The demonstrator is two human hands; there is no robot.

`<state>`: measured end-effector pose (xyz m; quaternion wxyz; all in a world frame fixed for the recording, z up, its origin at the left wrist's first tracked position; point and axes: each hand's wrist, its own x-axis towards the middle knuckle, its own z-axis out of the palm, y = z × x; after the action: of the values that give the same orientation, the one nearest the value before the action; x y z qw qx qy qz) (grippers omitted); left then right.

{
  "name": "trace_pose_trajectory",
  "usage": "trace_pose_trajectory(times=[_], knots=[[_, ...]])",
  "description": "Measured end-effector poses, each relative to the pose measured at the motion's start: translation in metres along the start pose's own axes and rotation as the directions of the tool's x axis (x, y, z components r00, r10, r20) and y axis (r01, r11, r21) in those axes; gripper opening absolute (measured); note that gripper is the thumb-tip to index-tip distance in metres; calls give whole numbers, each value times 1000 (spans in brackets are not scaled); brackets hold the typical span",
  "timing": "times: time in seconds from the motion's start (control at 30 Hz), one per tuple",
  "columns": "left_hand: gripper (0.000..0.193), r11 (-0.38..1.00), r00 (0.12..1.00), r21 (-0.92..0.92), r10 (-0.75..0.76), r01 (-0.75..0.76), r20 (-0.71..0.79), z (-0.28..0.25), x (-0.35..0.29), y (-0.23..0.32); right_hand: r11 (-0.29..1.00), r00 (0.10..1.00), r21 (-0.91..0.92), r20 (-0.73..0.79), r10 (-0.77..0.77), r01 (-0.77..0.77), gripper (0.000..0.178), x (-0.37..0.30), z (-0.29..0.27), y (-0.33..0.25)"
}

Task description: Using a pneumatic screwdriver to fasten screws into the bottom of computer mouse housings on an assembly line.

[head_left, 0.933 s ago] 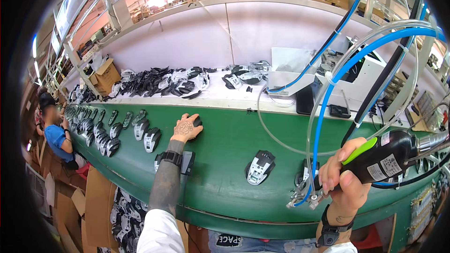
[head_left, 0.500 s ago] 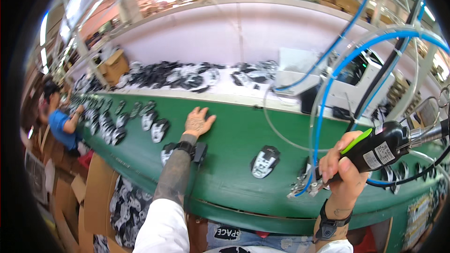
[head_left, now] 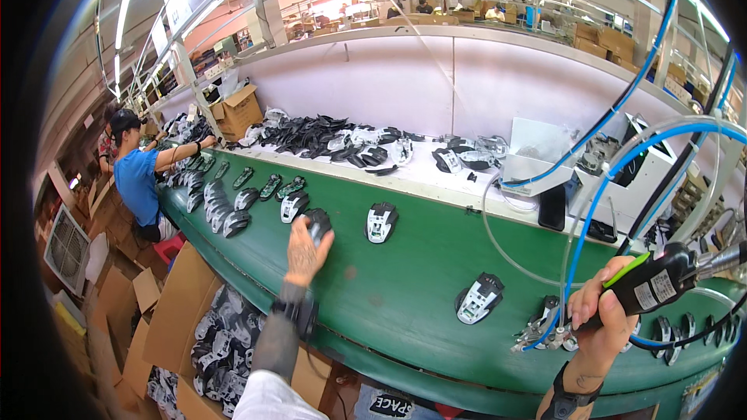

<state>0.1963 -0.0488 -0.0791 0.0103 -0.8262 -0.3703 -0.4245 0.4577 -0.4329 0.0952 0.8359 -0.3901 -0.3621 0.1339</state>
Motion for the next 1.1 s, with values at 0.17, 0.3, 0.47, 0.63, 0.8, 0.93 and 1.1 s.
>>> trace_pose_trajectory(times=[0.17,0.3,0.47,0.63,0.8,0.93,1.1], knots=[[75,986,926,120,-151,116,345,25,34,-67,1000,1000,-4,25,-15,15,36,-4,5,5],[76,978,928,129,-196,162,318,12,21,-66,999,999,-37,36,-25,26,39,-4,9,9],[69,980,979,111,-178,167,101,-84,9,-29,998,999,-63,28,-26,28,39,-6,1,9],[84,757,861,524,-502,392,81,-216,-41,-34,999,999,-42,28,-22,23,41,2,4,11],[90,946,948,218,-277,240,159,-180,-21,7,997,992,-66,123,-23,31,34,5,3,2],[80,998,849,-56,30,-1,527,-56,31,85,996,996,-84,81,-34,41,32,-2,2,1],[79,971,762,227,-204,77,614,85,45,88,999,999,-43,40,22,-20,30,-10,8,0]])
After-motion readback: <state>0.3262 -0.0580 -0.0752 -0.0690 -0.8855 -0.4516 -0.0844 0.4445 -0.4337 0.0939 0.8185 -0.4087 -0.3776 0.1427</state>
